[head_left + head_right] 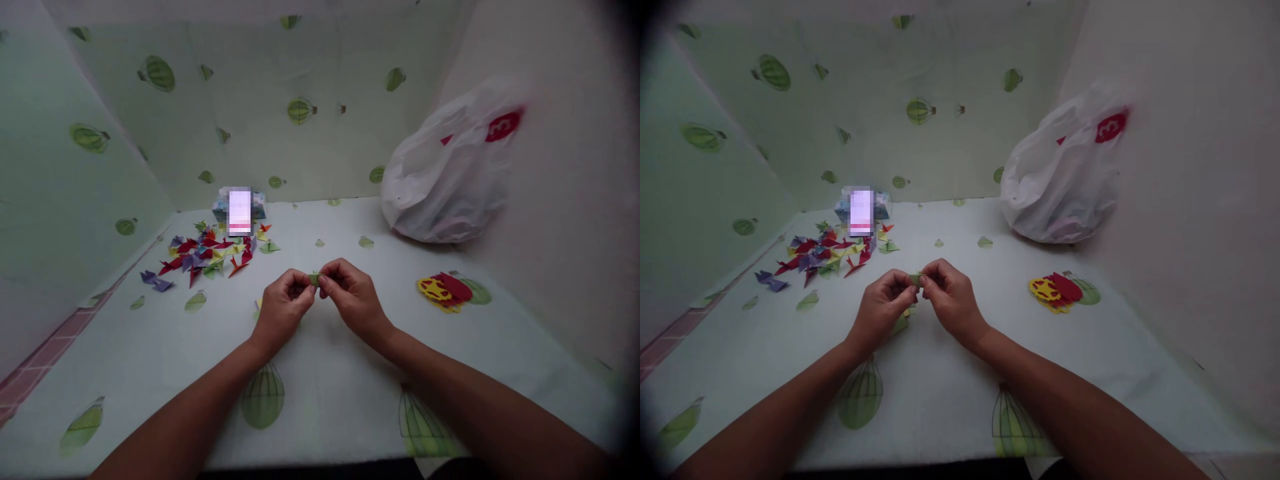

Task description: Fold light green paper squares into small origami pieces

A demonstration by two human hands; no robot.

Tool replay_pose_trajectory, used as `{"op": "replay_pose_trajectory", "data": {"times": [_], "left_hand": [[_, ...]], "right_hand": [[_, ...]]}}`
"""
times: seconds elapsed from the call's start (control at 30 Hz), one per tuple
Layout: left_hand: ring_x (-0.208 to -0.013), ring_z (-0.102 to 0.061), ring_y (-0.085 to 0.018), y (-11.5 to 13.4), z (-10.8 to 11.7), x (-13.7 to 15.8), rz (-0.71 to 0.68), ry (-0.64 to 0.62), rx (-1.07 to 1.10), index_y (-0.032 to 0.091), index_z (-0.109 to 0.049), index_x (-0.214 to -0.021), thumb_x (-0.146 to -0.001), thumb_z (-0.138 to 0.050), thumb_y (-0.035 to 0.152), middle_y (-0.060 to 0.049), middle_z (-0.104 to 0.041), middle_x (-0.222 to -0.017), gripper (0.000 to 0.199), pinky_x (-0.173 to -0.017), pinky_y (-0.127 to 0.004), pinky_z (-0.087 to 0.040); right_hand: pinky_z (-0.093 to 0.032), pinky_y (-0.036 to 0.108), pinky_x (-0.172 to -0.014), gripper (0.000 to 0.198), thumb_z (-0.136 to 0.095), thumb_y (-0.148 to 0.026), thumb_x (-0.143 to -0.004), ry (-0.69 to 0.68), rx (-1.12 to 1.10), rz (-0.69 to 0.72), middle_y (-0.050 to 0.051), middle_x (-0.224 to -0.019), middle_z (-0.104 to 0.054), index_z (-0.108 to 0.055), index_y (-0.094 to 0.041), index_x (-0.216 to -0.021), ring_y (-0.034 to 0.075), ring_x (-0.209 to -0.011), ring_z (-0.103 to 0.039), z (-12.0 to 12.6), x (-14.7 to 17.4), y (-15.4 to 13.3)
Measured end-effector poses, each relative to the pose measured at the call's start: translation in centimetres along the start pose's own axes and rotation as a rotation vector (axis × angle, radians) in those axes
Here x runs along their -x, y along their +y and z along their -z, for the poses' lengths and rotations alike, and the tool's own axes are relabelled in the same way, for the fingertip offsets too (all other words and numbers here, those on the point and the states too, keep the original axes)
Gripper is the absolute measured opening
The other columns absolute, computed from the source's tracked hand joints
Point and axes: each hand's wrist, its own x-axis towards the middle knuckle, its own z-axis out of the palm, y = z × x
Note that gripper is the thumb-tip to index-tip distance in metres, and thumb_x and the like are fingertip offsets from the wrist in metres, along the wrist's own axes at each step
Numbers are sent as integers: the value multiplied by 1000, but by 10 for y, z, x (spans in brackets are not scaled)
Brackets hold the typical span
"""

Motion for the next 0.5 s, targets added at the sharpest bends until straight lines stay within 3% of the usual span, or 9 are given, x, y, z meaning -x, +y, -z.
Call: {"op": "replay_pose_trajectory", "data": {"times": [0.2,0.37,0.5], "left_hand": [[-62,-55,-12,0,2,-4,21,13,10,17,-60,-76,-83,-65,31,1,-59,-68,17,-60,-25,-43],[-60,-55,-11,-1,2,-4,28,65,39,17,-59,-76,-81,-67,29,2,-59,-66,16,-59,-24,-44],[-62,-60,-12,0,1,-4,26,69,98,17,-63,-79,-80,-70,30,1,-64,-69,15,-60,-24,-47]], "right_hand": [[-41,27,-58,10,-61,-25,-86,-86,76,-55,-3,-64,-57,-57,-19,-79,11,-59,-53,1,-3,1],[-46,28,-63,16,-55,-30,-91,-135,-73,-80,-1,-67,-59,-60,-18,-81,12,-61,-57,3,-4,3],[-45,28,-61,11,-61,-28,-87,-150,-94,-83,-2,-68,-60,-60,-18,-81,12,-61,-56,3,-5,5]]}}
